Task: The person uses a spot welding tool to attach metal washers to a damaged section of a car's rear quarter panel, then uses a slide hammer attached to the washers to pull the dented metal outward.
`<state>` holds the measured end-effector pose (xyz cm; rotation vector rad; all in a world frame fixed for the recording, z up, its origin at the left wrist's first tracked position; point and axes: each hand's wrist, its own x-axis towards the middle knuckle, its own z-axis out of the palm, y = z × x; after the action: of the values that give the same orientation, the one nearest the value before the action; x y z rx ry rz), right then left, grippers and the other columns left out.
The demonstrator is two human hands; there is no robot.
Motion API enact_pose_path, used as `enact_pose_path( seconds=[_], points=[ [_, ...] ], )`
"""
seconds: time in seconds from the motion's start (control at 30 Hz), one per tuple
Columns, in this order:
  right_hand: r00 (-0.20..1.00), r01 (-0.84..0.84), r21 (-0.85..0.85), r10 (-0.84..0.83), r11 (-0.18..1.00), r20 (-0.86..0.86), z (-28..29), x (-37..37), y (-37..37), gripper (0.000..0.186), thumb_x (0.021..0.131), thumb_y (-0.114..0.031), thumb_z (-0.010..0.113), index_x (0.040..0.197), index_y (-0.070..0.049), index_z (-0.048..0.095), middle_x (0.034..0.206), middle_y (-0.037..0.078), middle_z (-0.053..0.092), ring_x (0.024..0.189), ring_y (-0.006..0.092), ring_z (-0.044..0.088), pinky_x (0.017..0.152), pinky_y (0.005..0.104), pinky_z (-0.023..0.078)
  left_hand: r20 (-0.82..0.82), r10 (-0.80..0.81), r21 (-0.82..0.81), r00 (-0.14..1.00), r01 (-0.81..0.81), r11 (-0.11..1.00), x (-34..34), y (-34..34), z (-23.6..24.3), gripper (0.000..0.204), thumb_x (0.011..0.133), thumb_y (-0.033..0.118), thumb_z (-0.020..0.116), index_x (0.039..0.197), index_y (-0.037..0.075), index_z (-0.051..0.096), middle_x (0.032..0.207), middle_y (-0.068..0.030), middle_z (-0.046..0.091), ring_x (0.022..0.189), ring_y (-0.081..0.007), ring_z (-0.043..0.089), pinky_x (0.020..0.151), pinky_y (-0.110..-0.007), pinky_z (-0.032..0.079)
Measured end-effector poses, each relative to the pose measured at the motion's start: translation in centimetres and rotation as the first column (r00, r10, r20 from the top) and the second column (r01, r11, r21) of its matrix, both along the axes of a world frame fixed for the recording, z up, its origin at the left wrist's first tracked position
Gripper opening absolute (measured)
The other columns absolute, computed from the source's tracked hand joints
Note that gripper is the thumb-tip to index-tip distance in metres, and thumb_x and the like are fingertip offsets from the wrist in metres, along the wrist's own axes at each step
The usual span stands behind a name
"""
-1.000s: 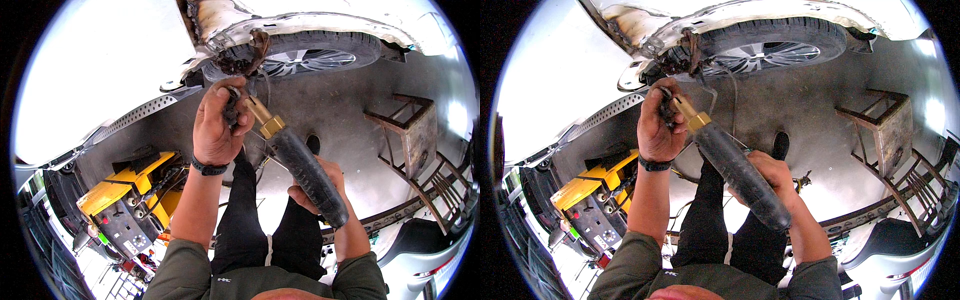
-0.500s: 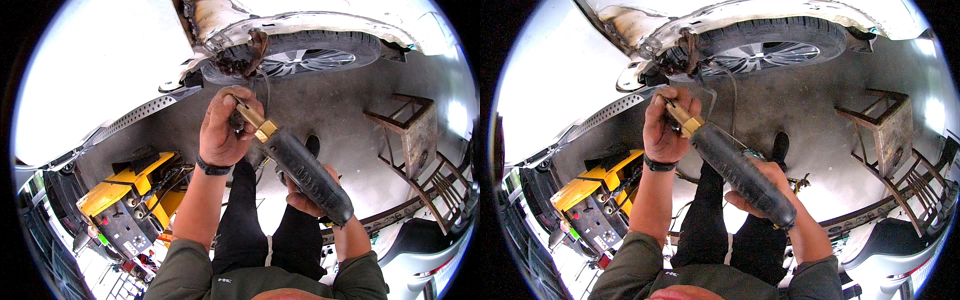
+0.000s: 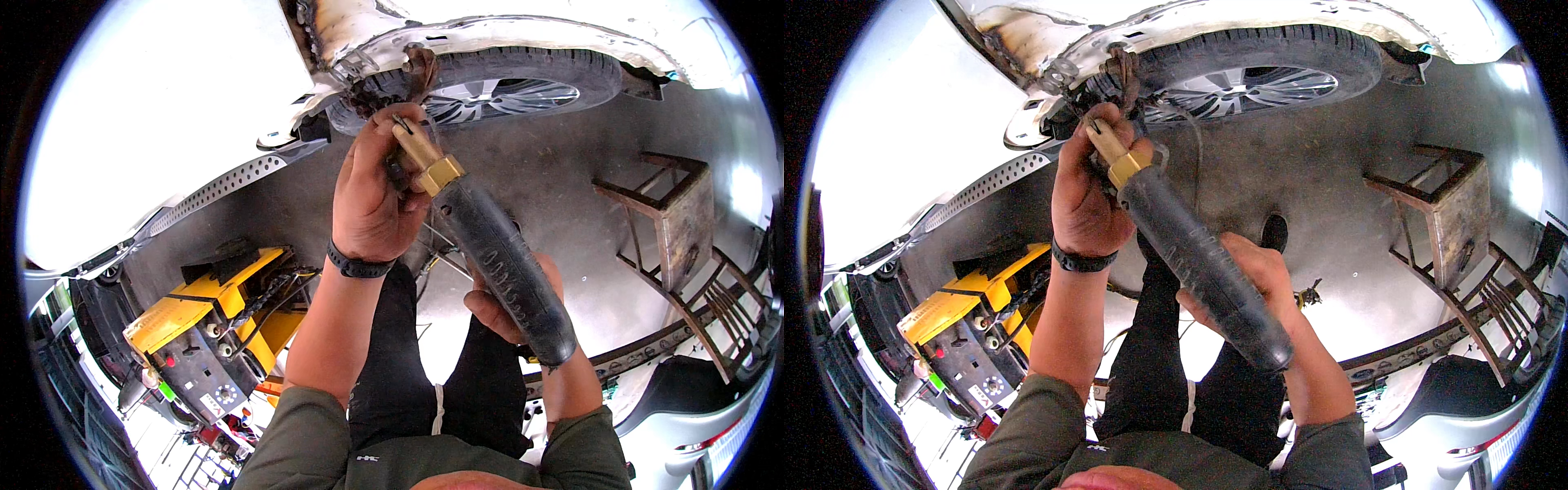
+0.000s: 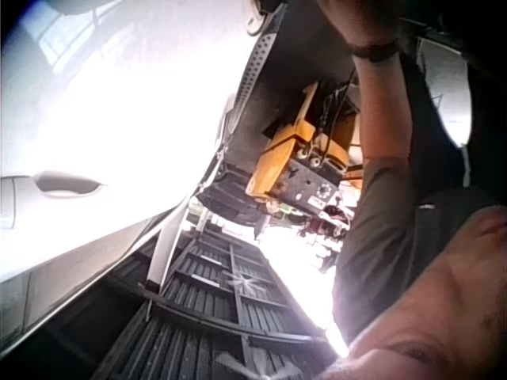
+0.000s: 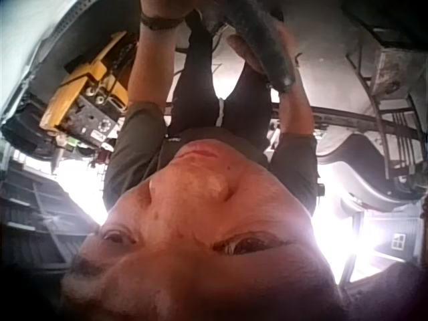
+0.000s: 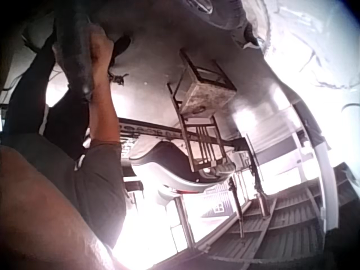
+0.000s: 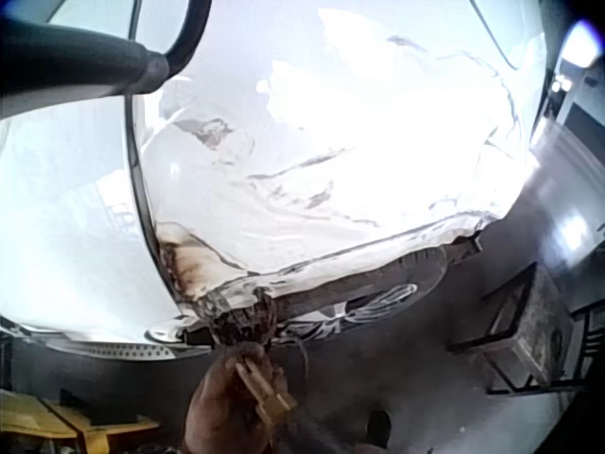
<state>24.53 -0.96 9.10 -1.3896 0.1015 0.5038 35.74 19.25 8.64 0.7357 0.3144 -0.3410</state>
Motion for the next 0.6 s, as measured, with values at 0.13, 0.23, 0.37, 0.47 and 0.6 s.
enact_pose_path(
  seconds=[0.13, 0.23, 0.37, 0.47, 0.6],
  points=[
    [0.999, 0.035, 0.013, -0.035, 0.999, -0.038, 1.1, 0.9, -0.1, 0.026, 0.072, -0.01, 0.085, 0.092, -0.008, 0.07, 0.087, 0.007, 0.071, 0.083, 0.0215, 0.069, 0.076, 0.0343, 0.053, 0.093, -0.089, -0.284, 0.992, 0.112, 0.952, 0.2, 0.6, -1.1, 0.027, 0.106, 0.035, 0.048, 0.116, 0.012, 0.059, 0.096, -0.0016, 0.057, 0.091, -0.0191, 0.057, 0.075, -0.033, 0.052],
    [1.0, 0.016, -0.007, -0.015, 1.0, 0.026, 0.9, 1.3, -0.4, 0.027, 0.071, -0.011, 0.086, 0.093, -0.007, 0.07, 0.09, 0.007, 0.072, 0.083, 0.0218, 0.069, 0.076, 0.0343, 0.054, -0.004, 0.014, -0.17, 1.0, -0.015, 0.985, 0.4, -1.0, 0.2, 0.026, 0.104, 0.036, 0.053, 0.114, 0.014, 0.06, 0.089, 0.0027, 0.057, 0.081, -0.0119, 0.056, 0.064, -0.026, 0.043],
    [0.976, -0.028, -0.165, 0.063, 0.986, 0.211, 0.6, 2.4, -0.3, 0.032, 0.071, -0.011, 0.086, 0.099, -0.007, 0.071, 0.094, 0.008, 0.073, 0.084, 0.0226, 0.07, 0.078, 0.0341, 0.054, 0.084, 0.111, 0.227, 0.99, -0.128, 0.966, 0.7, -1.8, 0.9, 0.024, 0.101, 0.037, 0.058, 0.11, 0.016, 0.062, 0.08, 0.0079, 0.058, 0.069, -0.0045, 0.055, 0.053, -0.018, 0.035],
    [0.899, 0.029, -0.301, 0.107, 0.953, 0.424, 0.0, 3.1, -0.2, 0.016, 0.081, -0.007, 0.08, 0.091, -0.007, 0.068, 0.084, 0.002, 0.067, 0.073, 0.0119, 0.067, 0.065, 0.0279, 0.053, -0.052, 0.149, 0.058, 0.987, -0.146, 0.988, 1.4, -2.1, 2.4, 0.023, 0.101, 0.036, 0.058, 0.111, 0.016, 0.063, 0.08, 0.0082, 0.058, 0.068, -0.0057, 0.055, 0.054, -0.019, 0.036],
    [0.907, 0.094, -0.269, 0.029, 0.959, 0.42, -0.2, 3.9, 0.3, 0.019, 0.079, -0.007, 0.081, 0.093, -0.006, 0.068, 0.09, 0.004, 0.068, 0.078, 0.015, 0.067, 0.071, 0.0299, 0.053, -0.121, 0.138, -0.022, 0.983, -0.142, 0.99, 1.7, -2.1, 3.0, 0.025, 0.102, 0.035, 0.057, 0.115, 0.015, 0.062, 0.08, 0.0078, 0.059, 0.068, -0.0054, 0.055, 0.054, -0.019, 0.037]
  ],
)
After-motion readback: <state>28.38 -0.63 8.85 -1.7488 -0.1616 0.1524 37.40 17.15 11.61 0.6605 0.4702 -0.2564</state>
